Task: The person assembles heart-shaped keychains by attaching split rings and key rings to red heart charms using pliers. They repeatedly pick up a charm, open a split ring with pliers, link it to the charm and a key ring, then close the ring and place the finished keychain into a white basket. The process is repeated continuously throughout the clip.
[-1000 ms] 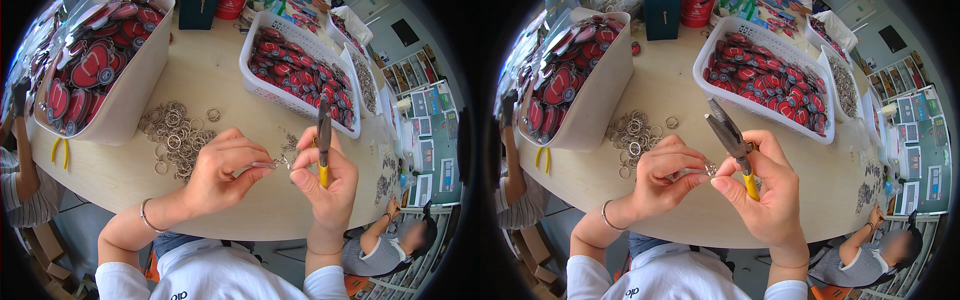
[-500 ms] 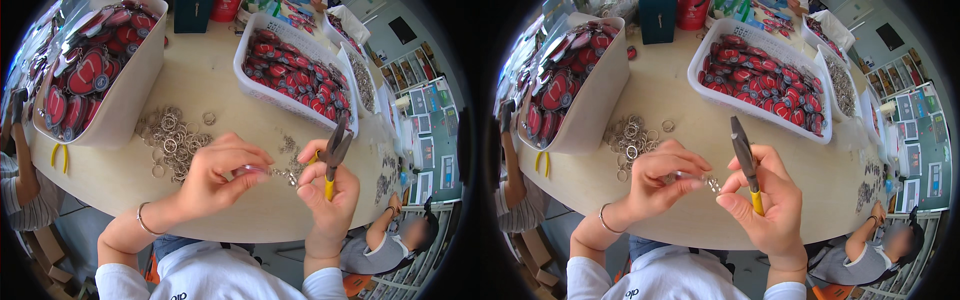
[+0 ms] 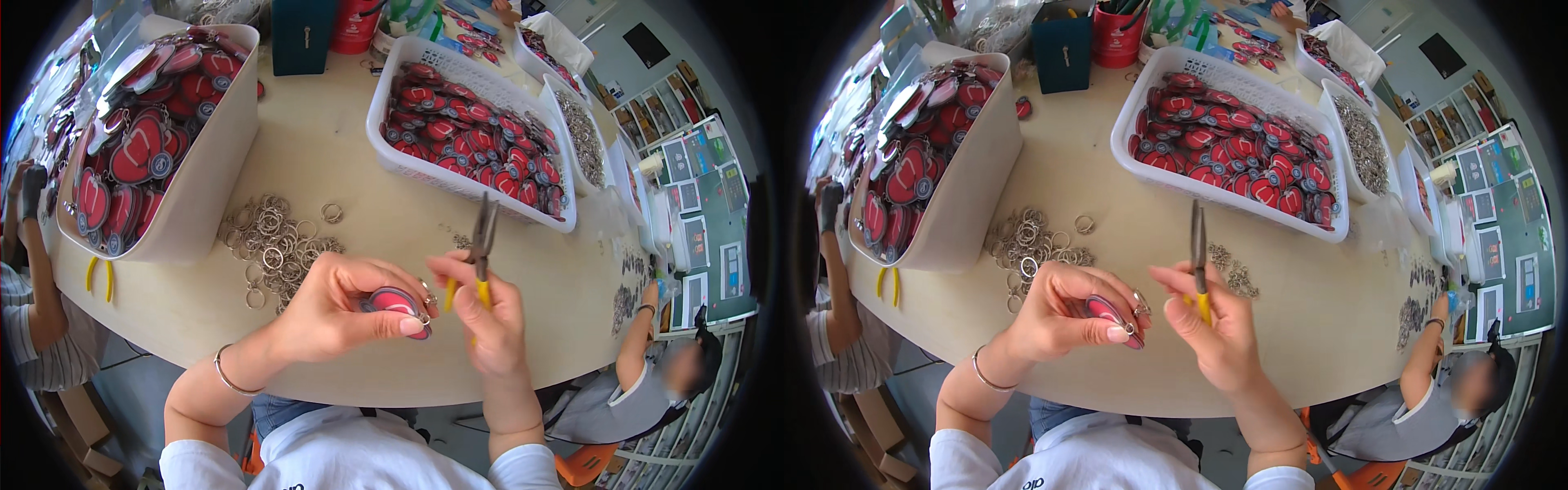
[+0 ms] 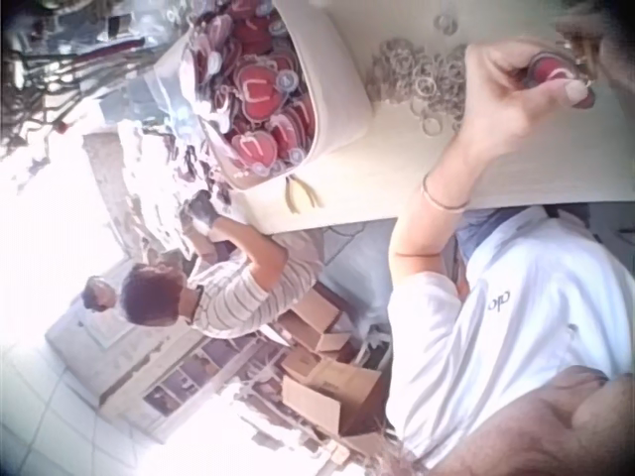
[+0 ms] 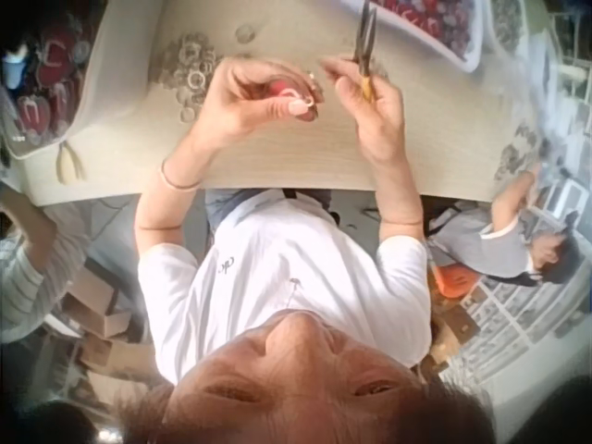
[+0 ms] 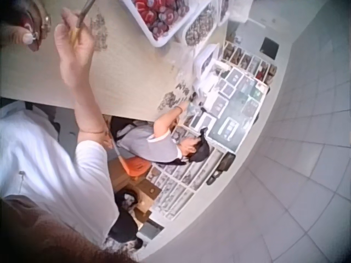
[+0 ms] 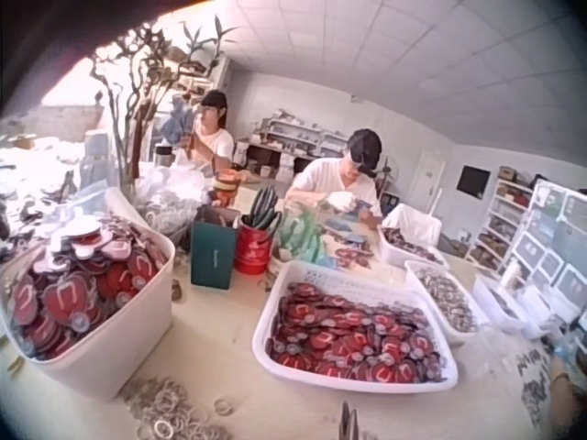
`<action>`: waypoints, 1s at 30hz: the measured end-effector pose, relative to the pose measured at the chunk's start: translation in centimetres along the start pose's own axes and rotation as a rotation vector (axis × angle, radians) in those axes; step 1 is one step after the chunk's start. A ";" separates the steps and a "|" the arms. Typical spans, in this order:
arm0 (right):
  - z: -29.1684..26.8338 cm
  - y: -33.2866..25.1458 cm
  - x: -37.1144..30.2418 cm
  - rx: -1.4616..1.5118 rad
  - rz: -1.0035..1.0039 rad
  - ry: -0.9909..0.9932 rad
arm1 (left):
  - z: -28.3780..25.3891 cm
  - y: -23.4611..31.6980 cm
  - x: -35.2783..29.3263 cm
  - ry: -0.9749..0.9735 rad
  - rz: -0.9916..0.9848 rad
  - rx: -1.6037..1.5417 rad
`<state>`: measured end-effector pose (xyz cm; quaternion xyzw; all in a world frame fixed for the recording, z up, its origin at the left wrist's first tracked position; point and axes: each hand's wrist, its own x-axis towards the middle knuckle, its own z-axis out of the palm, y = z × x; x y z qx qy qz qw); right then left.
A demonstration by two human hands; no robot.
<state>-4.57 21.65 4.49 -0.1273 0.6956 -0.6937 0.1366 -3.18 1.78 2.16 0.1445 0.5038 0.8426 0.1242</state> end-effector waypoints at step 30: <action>1.5 0.1 0.3 -0.405 -0.434 0.188 | 1.0 -0.5 -0.7 0.183 0.167 0.481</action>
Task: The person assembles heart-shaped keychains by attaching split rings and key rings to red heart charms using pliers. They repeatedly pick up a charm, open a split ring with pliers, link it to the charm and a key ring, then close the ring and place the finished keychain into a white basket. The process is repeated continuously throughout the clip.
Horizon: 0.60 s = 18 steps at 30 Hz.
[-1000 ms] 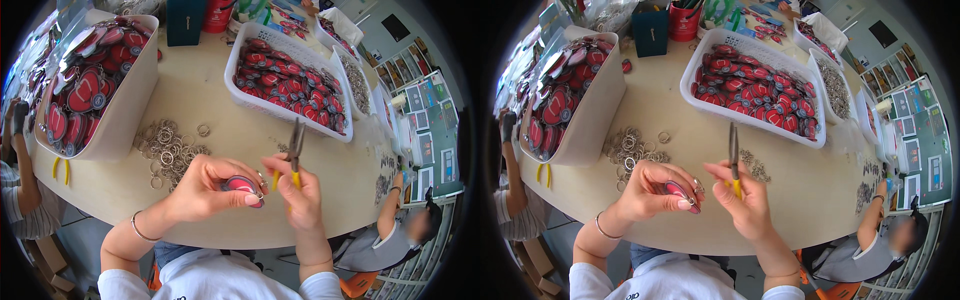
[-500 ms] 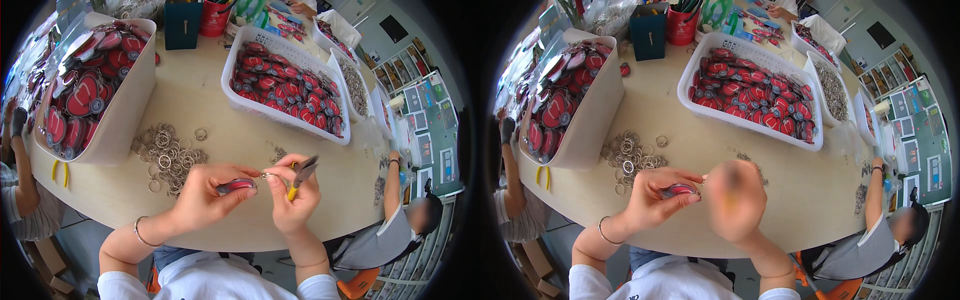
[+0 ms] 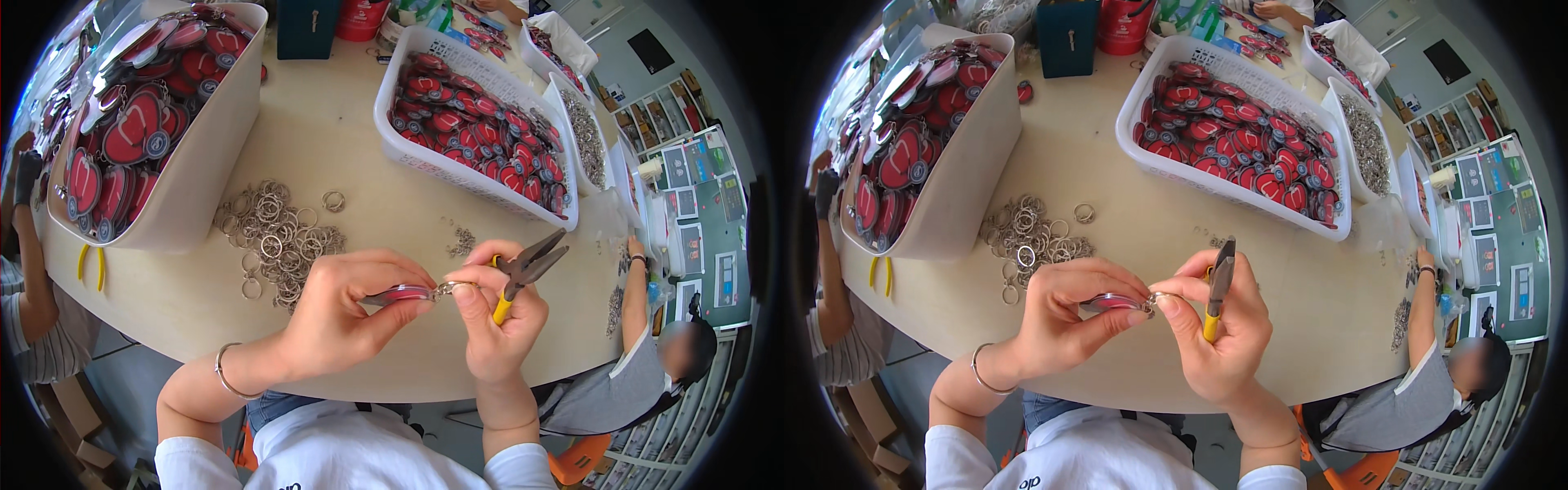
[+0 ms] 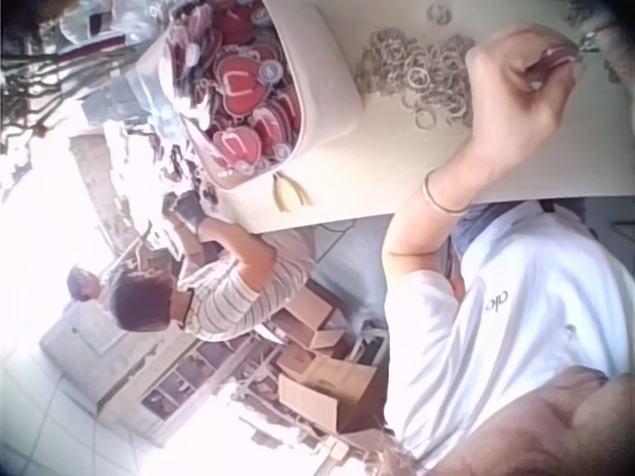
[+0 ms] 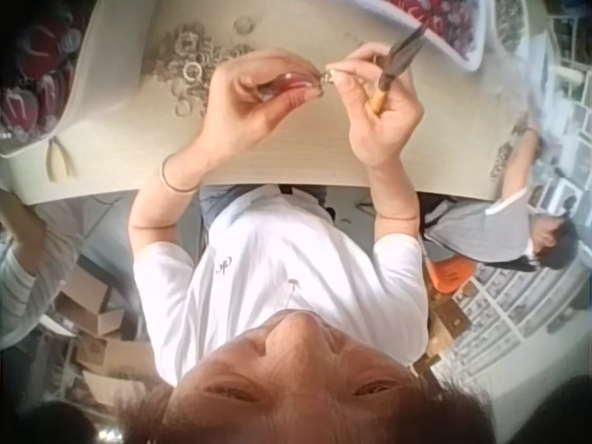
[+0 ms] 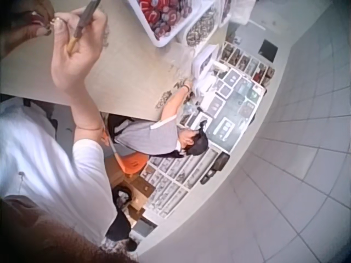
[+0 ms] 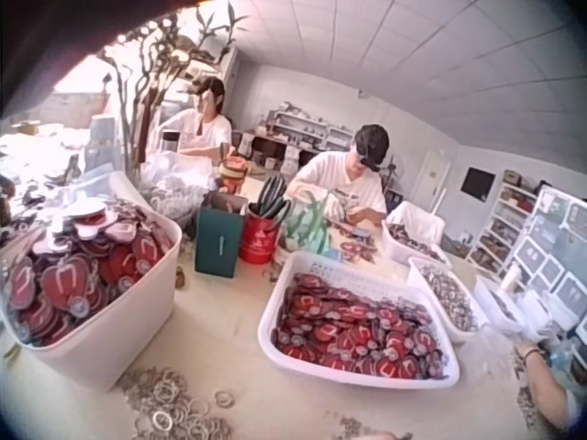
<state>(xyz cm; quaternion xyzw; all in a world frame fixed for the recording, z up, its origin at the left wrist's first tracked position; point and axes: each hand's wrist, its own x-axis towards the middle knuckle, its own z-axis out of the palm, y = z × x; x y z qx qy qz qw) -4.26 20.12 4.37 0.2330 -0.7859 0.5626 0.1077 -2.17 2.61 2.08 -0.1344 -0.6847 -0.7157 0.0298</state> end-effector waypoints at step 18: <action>-1.2 -0.3 0.1 -0.095 -0.116 -0.085 | -0.5 -0.2 0.5 -0.089 -0.167 -0.317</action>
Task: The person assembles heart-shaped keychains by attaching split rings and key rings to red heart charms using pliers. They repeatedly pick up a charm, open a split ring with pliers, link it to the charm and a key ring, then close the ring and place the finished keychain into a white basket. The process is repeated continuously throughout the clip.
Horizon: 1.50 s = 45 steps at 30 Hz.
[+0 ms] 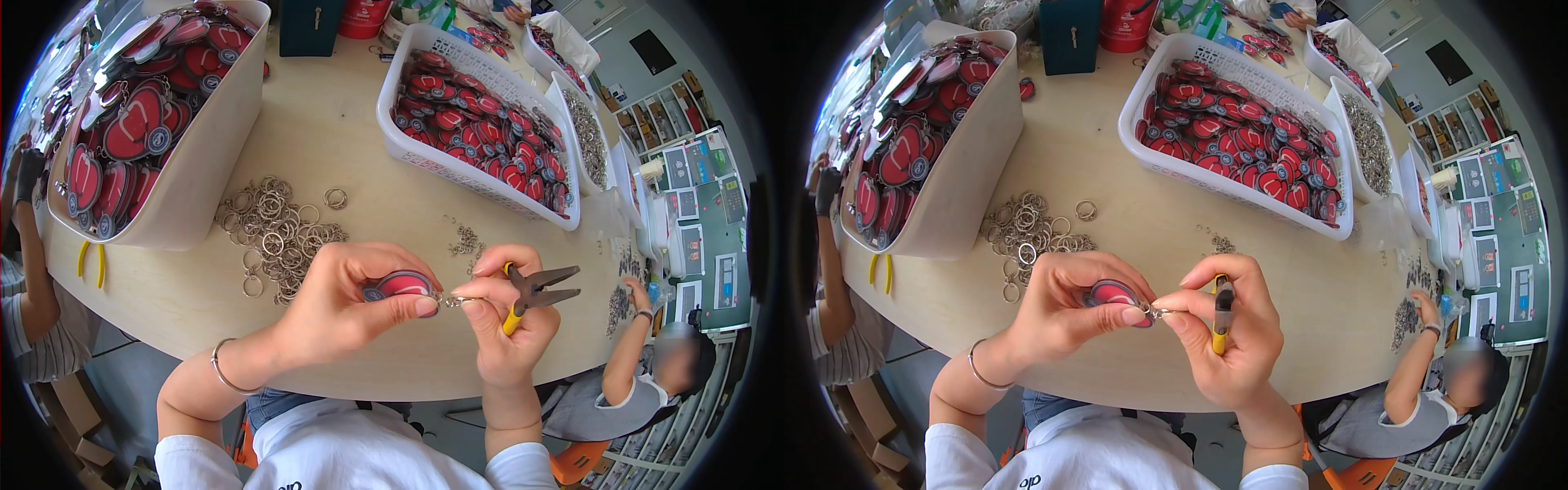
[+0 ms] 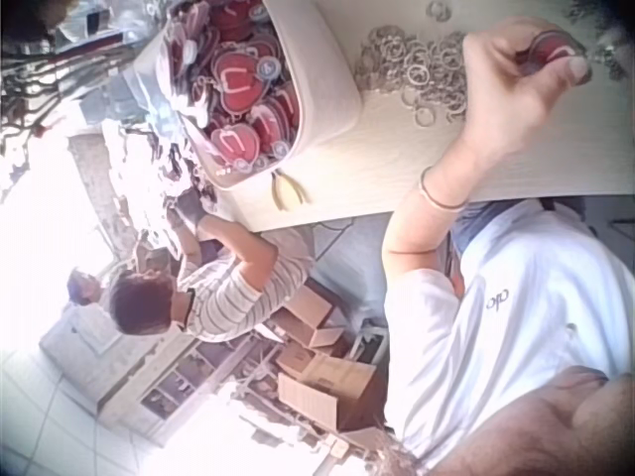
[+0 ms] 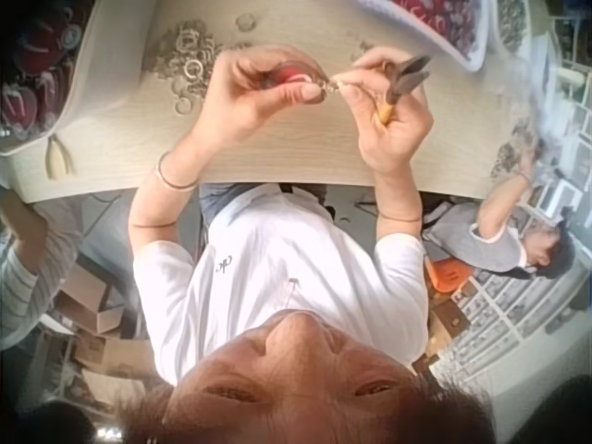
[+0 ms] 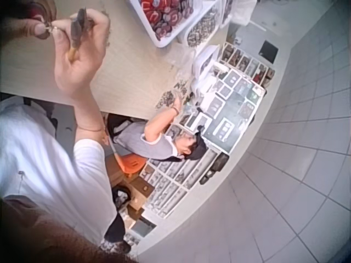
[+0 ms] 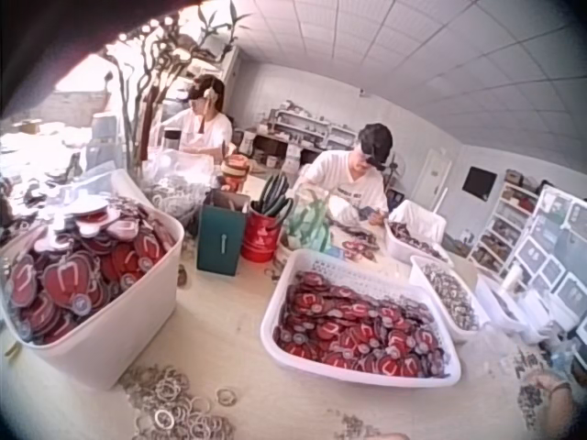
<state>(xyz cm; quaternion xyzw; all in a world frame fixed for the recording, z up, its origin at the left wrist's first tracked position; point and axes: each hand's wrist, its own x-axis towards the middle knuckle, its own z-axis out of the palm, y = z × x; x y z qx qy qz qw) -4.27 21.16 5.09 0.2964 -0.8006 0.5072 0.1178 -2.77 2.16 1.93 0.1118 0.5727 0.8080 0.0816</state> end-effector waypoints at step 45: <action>-3.0 -2.3 -0.1 -0.382 -0.141 -0.103 | -0.3 0.2 -0.2 0.103 0.916 0.780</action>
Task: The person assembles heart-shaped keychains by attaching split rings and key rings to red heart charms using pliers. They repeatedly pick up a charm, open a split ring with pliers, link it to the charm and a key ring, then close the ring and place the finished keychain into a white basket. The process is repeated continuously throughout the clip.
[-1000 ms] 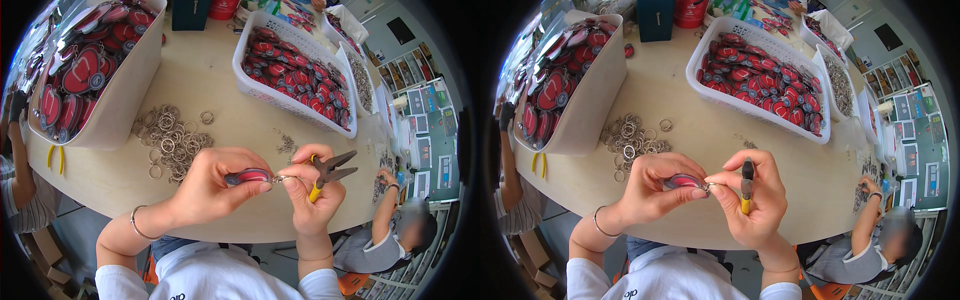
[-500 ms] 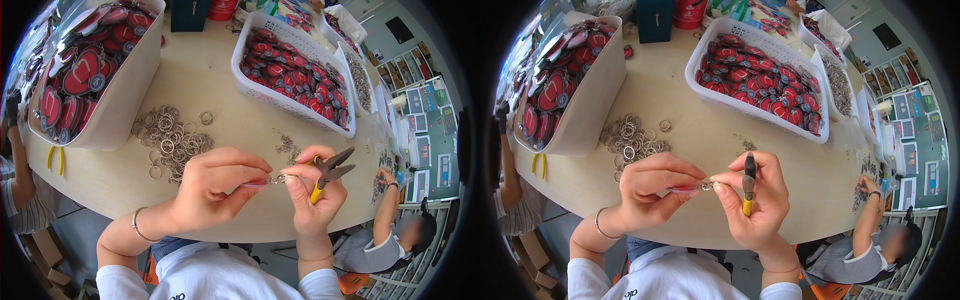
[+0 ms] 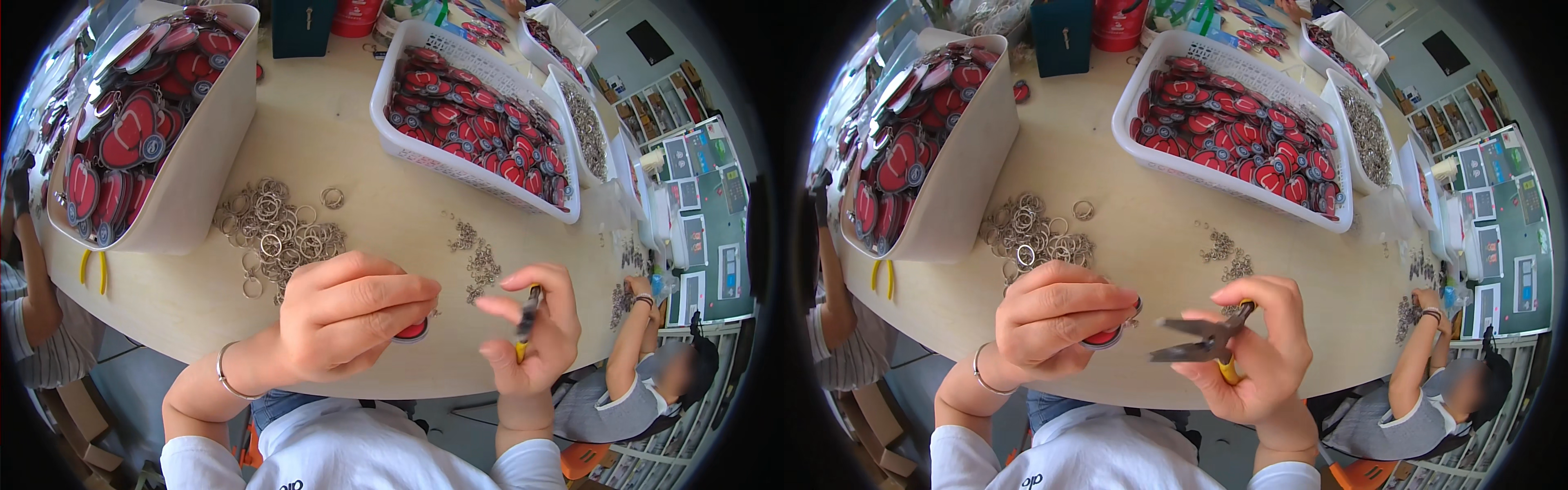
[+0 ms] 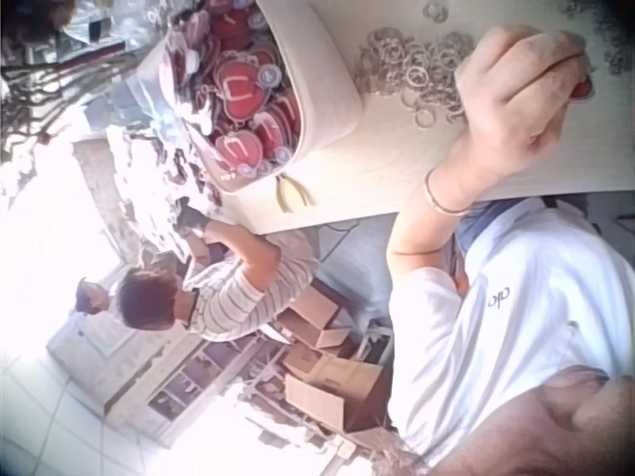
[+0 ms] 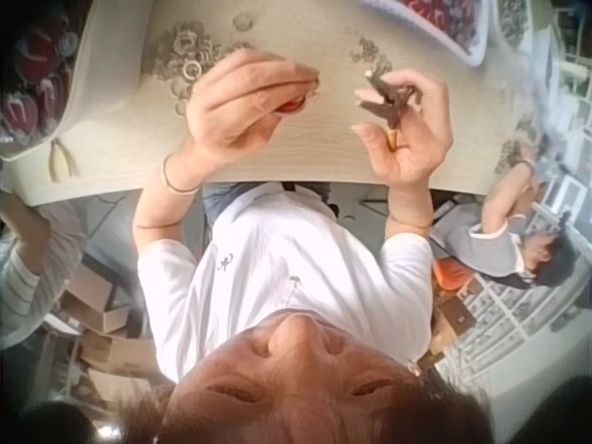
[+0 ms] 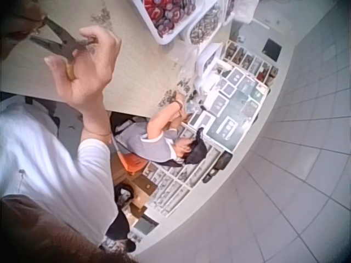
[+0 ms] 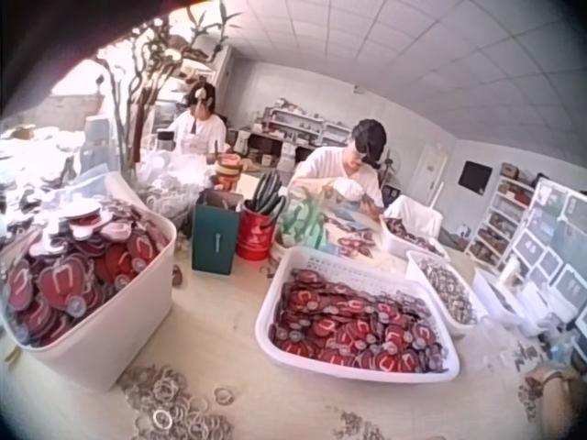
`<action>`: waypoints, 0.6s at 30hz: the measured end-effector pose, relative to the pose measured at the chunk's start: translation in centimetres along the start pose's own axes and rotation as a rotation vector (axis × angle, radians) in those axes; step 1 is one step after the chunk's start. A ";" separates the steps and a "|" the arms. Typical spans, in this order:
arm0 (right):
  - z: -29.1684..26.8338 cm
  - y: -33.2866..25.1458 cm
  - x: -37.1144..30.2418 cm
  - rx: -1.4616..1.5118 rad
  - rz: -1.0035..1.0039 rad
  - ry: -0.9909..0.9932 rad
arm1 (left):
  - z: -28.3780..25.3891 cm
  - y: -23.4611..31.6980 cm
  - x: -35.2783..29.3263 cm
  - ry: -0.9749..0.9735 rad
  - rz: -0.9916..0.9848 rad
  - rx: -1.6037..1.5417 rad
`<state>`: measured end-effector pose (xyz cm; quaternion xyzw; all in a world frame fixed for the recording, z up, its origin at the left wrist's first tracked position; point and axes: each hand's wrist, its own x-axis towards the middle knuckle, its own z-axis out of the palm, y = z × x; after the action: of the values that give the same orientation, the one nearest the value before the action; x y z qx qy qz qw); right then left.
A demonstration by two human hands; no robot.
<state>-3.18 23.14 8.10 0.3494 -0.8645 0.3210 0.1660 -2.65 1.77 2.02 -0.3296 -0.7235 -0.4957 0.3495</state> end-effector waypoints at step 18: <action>0.6 0.8 -2.2 -0.154 -0.109 -0.118 | -0.4 0.4 0.1 -0.040 -0.033 0.125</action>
<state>-2.27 24.29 6.21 0.4005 -0.8746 0.2228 0.1586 -2.25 1.50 2.41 -0.3051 -0.7652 -0.4485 0.3467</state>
